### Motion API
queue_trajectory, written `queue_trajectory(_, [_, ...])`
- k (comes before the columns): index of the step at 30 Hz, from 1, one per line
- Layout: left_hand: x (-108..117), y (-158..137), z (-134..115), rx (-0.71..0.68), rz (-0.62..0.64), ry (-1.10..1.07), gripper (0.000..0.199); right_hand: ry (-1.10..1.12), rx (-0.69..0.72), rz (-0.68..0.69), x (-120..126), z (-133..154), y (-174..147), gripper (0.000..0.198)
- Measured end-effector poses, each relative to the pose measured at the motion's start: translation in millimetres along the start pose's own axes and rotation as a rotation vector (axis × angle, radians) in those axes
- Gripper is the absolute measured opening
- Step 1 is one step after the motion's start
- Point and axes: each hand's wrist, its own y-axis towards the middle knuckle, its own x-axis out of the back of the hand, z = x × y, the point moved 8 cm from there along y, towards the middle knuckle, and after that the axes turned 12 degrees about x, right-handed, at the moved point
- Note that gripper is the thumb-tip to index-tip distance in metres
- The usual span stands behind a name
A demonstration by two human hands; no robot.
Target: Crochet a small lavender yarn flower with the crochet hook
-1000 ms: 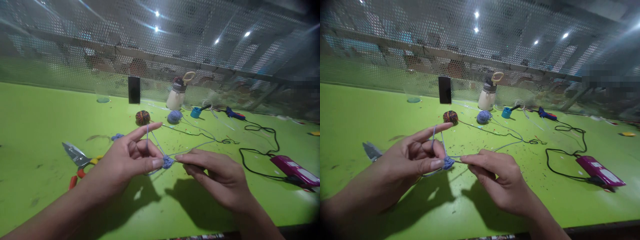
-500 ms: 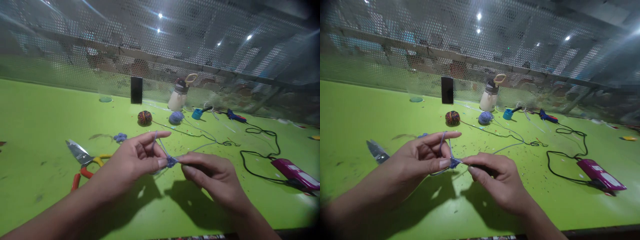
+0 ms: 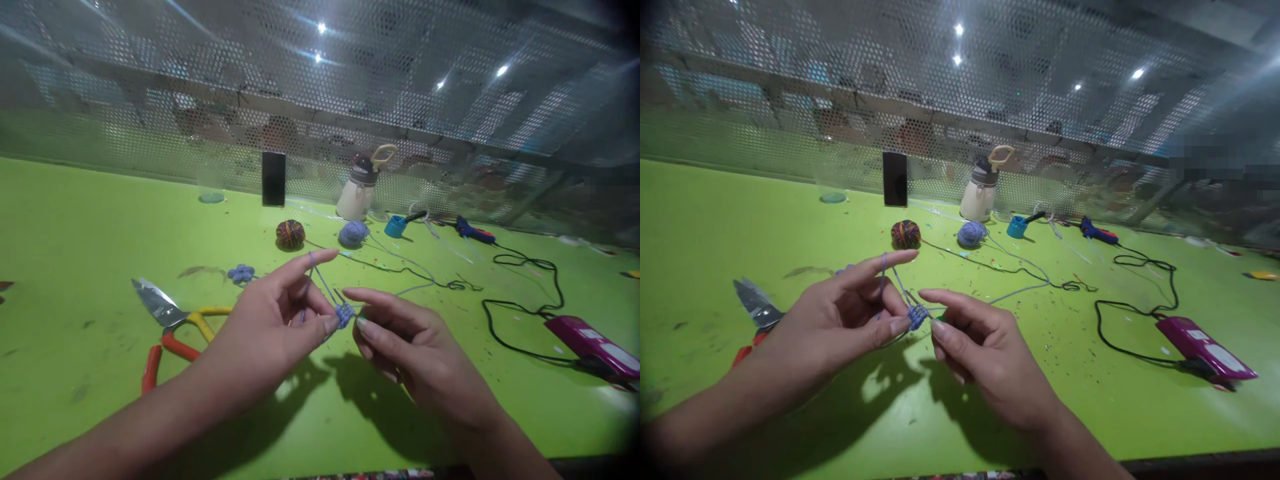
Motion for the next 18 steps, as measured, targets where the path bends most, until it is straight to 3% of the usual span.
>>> queue_trajectory(9, [-0.1, 0.2, -1.7, 0.028, -0.031, -0.016, 0.080, -0.021, 0.022, -0.040, 3.1, 2.1, -0.8, 0.026])
queue_trajectory(15, [1.6, -2.6, -1.8, 0.015, -0.086, -0.004, 0.087, 0.113, -0.001, -0.061, 0.2, -1.1, -0.7, 0.028])
queue_trajectory(18, [0.4, -0.5, 0.7, 0.043, -0.045, -0.036, 0.090, 0.143, 0.011, -0.082, 0.6, -0.9, 0.5, 0.026])
